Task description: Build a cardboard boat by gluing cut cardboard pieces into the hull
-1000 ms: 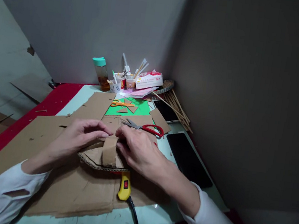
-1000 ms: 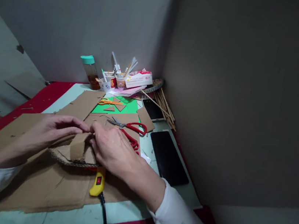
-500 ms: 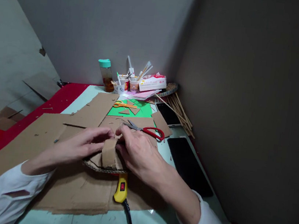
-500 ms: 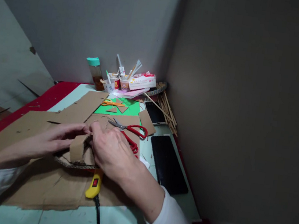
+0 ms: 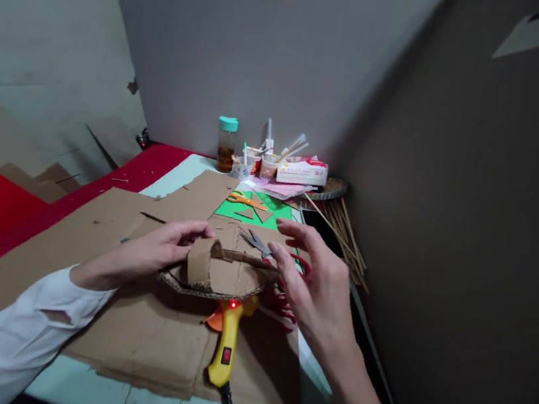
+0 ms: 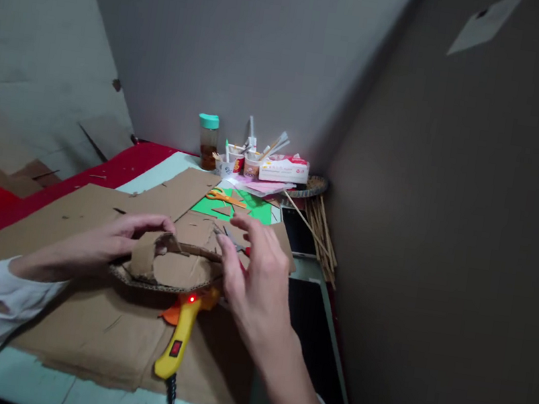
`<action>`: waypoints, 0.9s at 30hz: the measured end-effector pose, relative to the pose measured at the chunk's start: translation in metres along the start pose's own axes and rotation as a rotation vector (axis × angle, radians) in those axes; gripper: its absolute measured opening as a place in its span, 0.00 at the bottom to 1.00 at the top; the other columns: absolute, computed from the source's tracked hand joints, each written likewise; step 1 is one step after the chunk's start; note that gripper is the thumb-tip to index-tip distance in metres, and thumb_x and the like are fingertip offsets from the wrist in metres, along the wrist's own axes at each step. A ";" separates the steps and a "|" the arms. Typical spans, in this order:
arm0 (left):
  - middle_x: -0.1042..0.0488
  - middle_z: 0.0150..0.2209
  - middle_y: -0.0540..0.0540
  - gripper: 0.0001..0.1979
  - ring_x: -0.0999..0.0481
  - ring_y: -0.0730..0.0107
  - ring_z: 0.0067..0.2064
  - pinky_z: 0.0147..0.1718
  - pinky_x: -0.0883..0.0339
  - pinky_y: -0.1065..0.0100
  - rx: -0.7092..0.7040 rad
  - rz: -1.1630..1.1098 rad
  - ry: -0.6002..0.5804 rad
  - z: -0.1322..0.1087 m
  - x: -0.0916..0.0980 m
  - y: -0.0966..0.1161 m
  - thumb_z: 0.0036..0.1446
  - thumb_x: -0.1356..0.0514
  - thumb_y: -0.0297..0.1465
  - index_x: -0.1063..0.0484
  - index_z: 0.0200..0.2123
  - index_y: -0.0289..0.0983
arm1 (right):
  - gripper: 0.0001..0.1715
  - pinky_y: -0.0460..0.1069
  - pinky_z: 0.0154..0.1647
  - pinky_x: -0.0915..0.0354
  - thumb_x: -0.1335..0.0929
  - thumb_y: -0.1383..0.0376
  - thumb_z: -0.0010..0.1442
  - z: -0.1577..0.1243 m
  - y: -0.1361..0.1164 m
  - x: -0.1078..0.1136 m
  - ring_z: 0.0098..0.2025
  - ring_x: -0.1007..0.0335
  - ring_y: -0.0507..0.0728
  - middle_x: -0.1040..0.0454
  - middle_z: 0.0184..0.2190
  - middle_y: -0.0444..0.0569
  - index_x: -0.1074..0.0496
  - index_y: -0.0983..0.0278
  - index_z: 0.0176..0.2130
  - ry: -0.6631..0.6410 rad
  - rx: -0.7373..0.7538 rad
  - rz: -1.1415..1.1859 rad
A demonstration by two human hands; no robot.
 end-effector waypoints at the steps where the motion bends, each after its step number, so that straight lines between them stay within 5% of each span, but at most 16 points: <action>1: 0.28 0.36 0.49 0.09 0.28 0.65 0.38 0.33 0.32 0.69 0.000 -0.020 0.015 -0.001 0.003 0.000 0.55 0.37 0.34 0.30 0.39 0.39 | 0.12 0.53 0.46 0.28 0.32 0.59 0.70 0.000 0.005 0.000 0.46 0.22 0.60 0.20 0.46 0.53 0.26 0.63 0.48 -0.016 -0.063 0.022; 7: 0.30 0.34 0.50 0.08 0.31 0.68 0.35 0.31 0.36 0.71 -0.021 -0.092 0.075 0.001 0.008 -0.006 0.58 0.37 0.35 0.31 0.36 0.38 | 0.20 0.50 0.38 0.33 0.41 0.54 0.75 -0.007 0.009 -0.031 0.38 0.22 0.57 0.19 0.38 0.47 0.25 0.60 0.49 -0.208 -0.157 0.065; 14: 0.29 0.31 0.51 0.03 0.31 0.68 0.34 0.33 0.37 0.69 -0.052 -0.033 0.048 0.003 0.003 -0.002 0.55 0.37 0.30 0.27 0.34 0.37 | 0.26 0.47 0.24 0.43 0.42 0.50 0.75 -0.015 0.022 -0.045 0.27 0.33 0.55 0.30 0.25 0.45 0.24 0.60 0.38 -0.207 -0.209 0.069; 21: 0.28 0.30 0.51 0.03 0.30 0.67 0.34 0.33 0.38 0.69 -0.062 0.028 0.019 0.002 0.002 0.000 0.52 0.37 0.30 0.26 0.32 0.37 | 0.26 0.47 0.29 0.40 0.43 0.53 0.76 -0.016 0.019 -0.053 0.28 0.33 0.55 0.29 0.25 0.44 0.26 0.62 0.35 -0.268 -0.163 0.047; 27: 0.24 0.33 0.49 0.07 0.27 0.65 0.36 0.34 0.37 0.69 -0.095 0.083 -0.065 0.005 0.008 -0.008 0.51 0.38 0.29 0.22 0.34 0.37 | 0.12 0.49 0.35 0.36 0.34 0.59 0.70 -0.018 0.011 -0.062 0.34 0.25 0.57 0.21 0.32 0.47 0.22 0.62 0.40 -0.385 -0.089 -0.024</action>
Point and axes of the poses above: each hand's wrist, its own z-axis towards the middle knuckle, its own x-axis out of the back of the hand, y = z × x, the point moved 8 cm from there along z, towards the middle knuckle
